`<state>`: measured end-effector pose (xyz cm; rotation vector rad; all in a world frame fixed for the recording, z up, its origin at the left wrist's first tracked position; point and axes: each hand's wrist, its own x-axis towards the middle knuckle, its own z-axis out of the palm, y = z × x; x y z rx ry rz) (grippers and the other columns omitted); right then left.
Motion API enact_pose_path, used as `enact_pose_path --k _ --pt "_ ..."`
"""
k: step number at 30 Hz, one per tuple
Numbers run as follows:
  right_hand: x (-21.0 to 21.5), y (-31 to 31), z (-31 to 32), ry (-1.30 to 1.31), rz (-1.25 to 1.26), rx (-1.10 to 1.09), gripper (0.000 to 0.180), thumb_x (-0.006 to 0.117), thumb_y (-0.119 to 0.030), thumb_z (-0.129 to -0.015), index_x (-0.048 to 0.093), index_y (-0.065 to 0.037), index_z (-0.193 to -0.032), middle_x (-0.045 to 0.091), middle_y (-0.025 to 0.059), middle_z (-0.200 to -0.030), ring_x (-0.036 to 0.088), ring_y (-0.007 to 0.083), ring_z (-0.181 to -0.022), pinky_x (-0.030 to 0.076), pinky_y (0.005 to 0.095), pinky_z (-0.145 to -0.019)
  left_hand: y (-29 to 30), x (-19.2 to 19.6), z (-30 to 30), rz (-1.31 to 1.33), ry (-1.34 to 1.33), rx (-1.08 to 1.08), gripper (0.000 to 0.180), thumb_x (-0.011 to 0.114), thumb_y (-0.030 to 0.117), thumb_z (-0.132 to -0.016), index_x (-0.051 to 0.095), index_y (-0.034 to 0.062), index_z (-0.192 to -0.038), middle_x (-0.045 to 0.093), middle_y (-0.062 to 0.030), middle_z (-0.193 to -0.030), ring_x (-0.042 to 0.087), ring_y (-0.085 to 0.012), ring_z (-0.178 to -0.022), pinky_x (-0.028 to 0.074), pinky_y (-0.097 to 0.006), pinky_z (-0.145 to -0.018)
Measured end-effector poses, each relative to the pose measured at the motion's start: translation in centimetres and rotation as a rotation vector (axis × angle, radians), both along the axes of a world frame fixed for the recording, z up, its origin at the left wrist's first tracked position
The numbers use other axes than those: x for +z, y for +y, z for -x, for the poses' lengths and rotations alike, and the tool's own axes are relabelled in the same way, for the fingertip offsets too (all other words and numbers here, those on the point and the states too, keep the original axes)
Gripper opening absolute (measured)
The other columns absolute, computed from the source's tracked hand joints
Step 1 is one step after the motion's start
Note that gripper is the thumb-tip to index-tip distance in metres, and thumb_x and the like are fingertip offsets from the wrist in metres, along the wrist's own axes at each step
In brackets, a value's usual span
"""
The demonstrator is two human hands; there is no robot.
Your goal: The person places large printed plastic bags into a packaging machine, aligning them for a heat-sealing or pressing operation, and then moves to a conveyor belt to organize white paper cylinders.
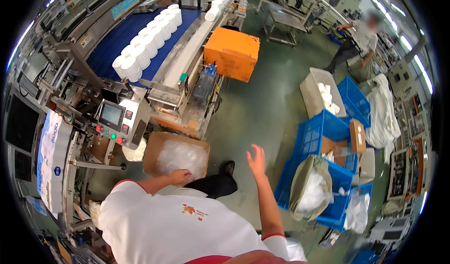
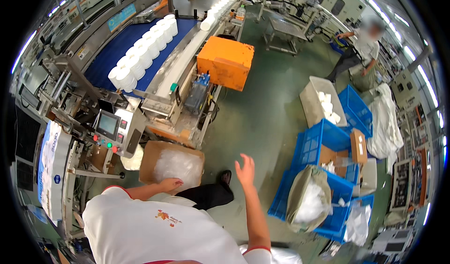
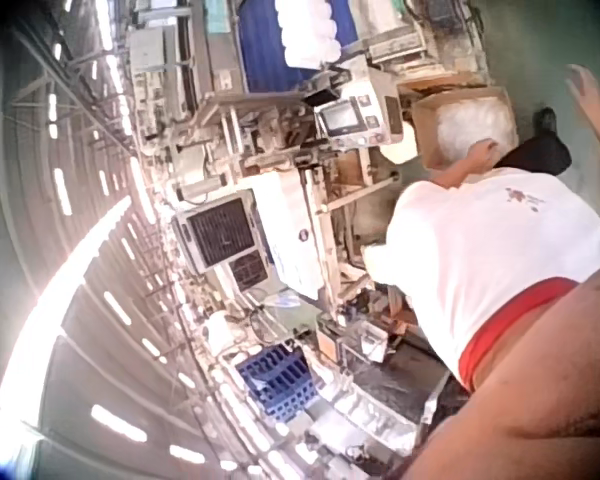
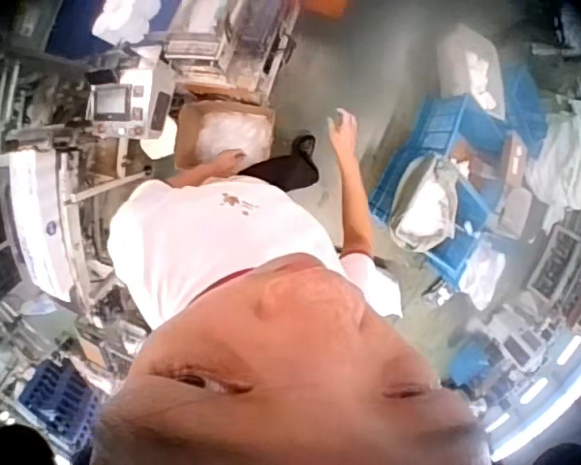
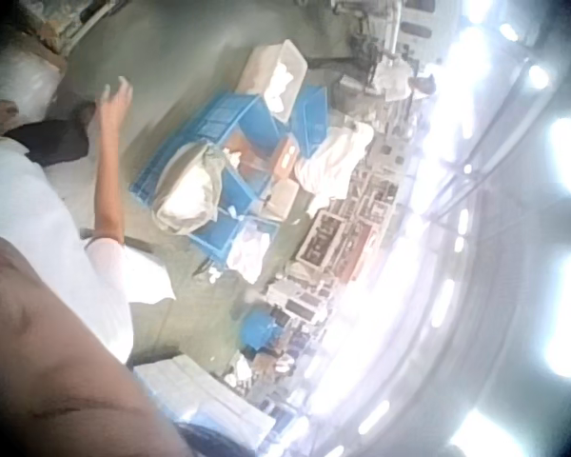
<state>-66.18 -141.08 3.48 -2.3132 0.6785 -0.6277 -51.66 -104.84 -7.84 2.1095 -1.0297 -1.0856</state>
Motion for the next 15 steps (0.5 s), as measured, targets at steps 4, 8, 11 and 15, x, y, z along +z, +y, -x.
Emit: enact_pose_path --k 4,8,11,15 --pt "8.3 -9.7 -14.0 -0.11 0.331 0.341 0.044 0.067 -0.007 -0.072 0.052 -0.009 -0.113 0.051 0.0118 -0.113 0.049 0.0314 -0.104 0.042 0.039 -0.088 -7.1 -8.2 -0.7 -0.033 -0.04 0.23 0.022 0.052 0.021 -0.085 0.064 0.0121 -0.101 0.065 -0.012 -0.096 0.061 -0.0274 -0.09 0.049 -0.036 -0.078" --pt "11.8 -18.8 -29.3 -0.118 0.581 0.683 0.049 0.063 -0.004 -0.072 0.05 -0.013 -0.119 0.048 0.0098 -0.12 0.047 0.03 -0.109 0.042 0.0404 -0.087 -13.2 -15.1 0.7 -0.273 0.178 0.513 0.031 0.05 0.021 -0.083 0.062 0.0053 -0.107 0.064 -0.0187 -0.099 0.061 -0.0314 -0.094 0.047 -0.04 -0.085" --pt "12.6 -23.1 -42.6 -0.152 0.712 0.863 0.051 0.058 -0.005 -0.075 0.05 -0.016 -0.124 0.048 0.009 -0.123 0.047 0.0295 -0.112 0.045 0.0389 -0.089 -16.7 -15.9 1.1 -0.127 0.341 0.832 0.037 0.056 0.025 -0.082 0.062 0.0001 -0.108 0.065 -0.0172 -0.102 0.061 -0.0292 -0.096 0.045 -0.037 -0.088" --pt "12.5 -24.4 -62.3 -0.142 0.921 1.034 0.046 0.05 -0.008 -0.08 0.053 -0.024 -0.123 0.036 0.0067 -0.14 0.036 0.0281 -0.127 0.041 0.0387 -0.096 -21.3 -13.9 3.4 0.053 0.265 1.117 0.03 0.057 0.022 -0.083 0.063 0.0006 -0.105 0.066 -0.0151 -0.096 0.062 -0.0243 -0.091 0.047 -0.035 -0.081"
